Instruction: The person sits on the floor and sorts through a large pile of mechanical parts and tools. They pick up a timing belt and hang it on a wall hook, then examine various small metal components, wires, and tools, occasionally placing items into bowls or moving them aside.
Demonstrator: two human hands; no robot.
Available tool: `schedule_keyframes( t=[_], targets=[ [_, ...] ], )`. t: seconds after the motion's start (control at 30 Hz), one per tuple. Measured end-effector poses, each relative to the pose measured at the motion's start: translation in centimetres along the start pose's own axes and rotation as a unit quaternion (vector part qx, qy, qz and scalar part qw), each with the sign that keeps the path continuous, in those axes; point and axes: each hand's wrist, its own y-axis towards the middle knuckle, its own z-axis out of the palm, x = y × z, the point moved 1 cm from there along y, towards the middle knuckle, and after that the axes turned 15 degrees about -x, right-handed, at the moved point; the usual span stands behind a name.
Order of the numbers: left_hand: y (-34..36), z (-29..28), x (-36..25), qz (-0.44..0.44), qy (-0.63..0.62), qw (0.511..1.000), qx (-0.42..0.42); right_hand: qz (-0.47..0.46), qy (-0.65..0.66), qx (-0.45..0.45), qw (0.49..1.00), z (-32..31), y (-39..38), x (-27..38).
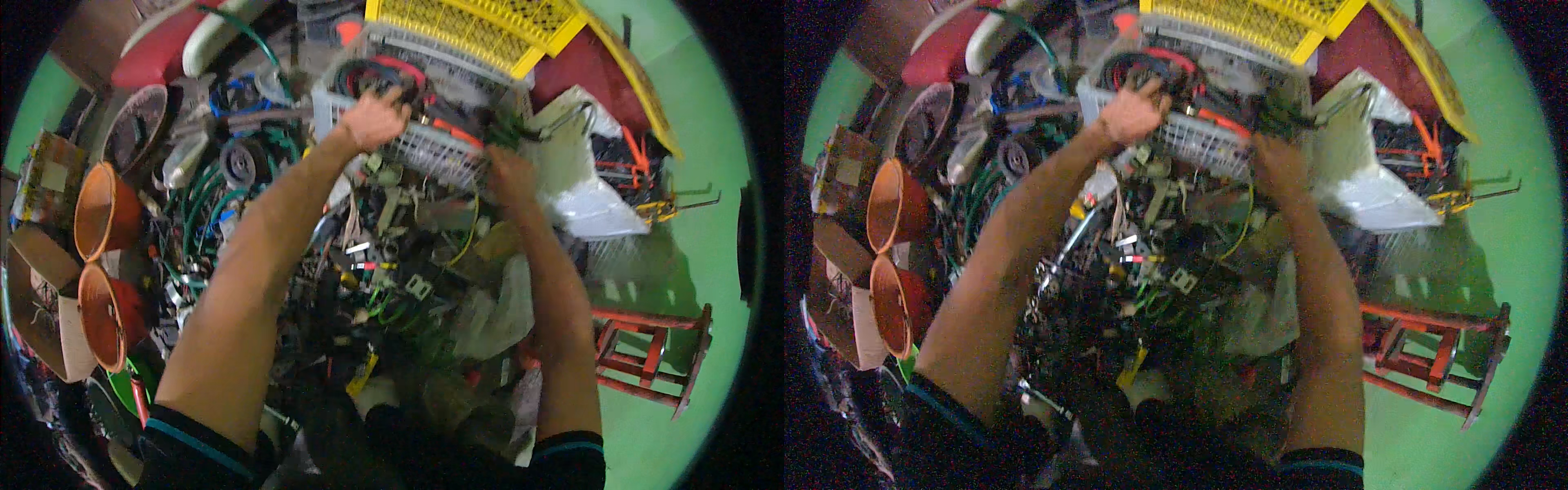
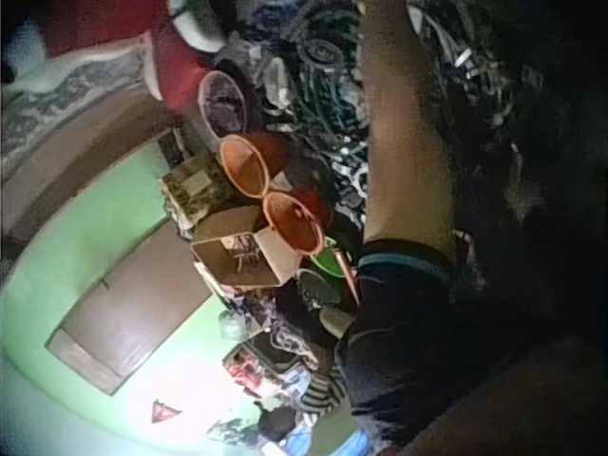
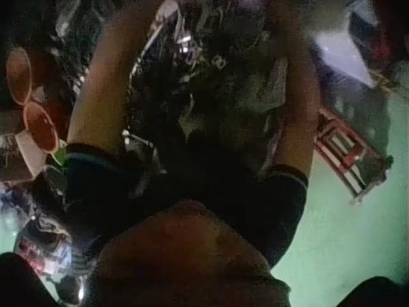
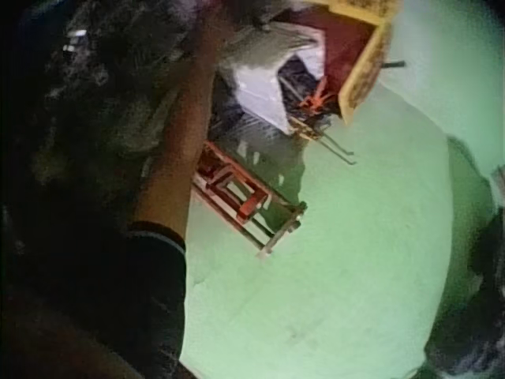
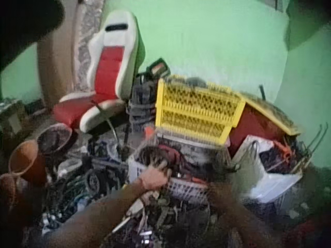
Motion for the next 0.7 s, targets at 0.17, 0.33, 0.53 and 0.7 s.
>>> schedule_keyframes(
  t=[0.17,0.33,0.53,0.7],
  targets=[
    [3.4,-1.0,-0.5,-0.007,-0.013,0.998,0.057,-0.001,-0.008,-0.003,1.0,-2.4,0.6,-1.3],
    [2.5,-1.3,0.2,-0.026,0.013,0.998,0.054,-0.002,-0.036,-0.05,0.998,-3.4,2.1,0.8],
    [4.0,-2.1,-0.2,-0.042,-0.033,0.995,0.086,0.063,0.163,0.02,0.984,-1.0,-4.8,6.8],
    [7.8,-2.7,1.5,-0.029,-0.091,0.99,0.106,0.227,0.065,0.002,0.972,3.3,-9.7,7.5]
  ],
)
